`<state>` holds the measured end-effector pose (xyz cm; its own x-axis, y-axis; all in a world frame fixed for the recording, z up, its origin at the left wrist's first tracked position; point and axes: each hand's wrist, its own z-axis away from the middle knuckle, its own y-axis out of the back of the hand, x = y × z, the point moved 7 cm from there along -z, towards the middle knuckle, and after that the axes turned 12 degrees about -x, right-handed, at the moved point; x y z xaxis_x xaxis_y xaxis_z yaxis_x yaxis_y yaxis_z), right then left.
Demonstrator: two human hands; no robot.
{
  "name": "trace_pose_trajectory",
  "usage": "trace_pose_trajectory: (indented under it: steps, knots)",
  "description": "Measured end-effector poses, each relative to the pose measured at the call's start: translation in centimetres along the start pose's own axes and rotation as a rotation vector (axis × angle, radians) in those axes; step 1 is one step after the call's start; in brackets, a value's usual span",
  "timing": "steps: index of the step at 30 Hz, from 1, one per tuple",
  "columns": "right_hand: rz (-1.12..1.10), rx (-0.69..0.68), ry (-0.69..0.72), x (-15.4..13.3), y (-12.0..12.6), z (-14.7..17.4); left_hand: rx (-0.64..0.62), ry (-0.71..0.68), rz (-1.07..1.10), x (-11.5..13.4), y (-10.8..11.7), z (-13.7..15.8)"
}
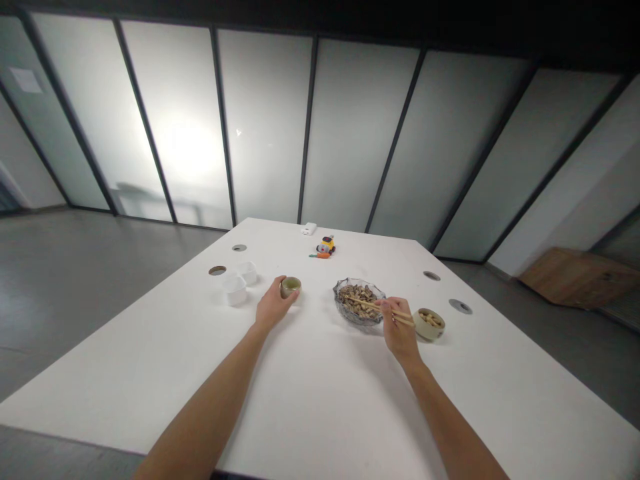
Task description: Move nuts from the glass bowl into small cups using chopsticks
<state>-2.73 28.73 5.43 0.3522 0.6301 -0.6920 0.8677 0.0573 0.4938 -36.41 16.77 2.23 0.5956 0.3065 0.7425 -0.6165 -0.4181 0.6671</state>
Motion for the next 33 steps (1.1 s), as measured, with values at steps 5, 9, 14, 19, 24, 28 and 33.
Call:
trace_pose_trajectory:
  steps: [5, 9, 14, 19, 24, 28, 33]
  knots:
    - [0.001, -0.009, 0.005, -0.17, 0.07, -0.01, -0.006, 0.011, 0.004, -0.06, -0.06, 0.03]
    - [-0.003, -0.013, 0.01, -0.34, 0.05, -0.03, -0.01, 0.001, 0.015, -0.02, -0.12, 0.06]
    - [0.001, -0.018, 0.001, -0.32, -0.01, -0.02, -0.008, 0.001, -0.003, -0.03, -0.11, 0.06]
    - [0.007, -0.027, 0.001, -0.25, -0.07, -0.01, -0.005, -0.002, 0.001, 0.1, -0.03, 0.18]
    - [-0.002, -0.041, 0.0, -0.3, -0.17, -0.01, -0.005, 0.007, -0.007, 0.06, -0.04, 0.2]
    - [-0.004, -0.043, 0.001, -0.36, -0.16, -0.04, -0.006, -0.003, 0.001, -0.1, -0.15, 0.04]
    - [-0.011, -0.043, 0.009, -0.44, -0.19, -0.04, -0.002, -0.003, 0.005, -0.15, -0.17, -0.02]
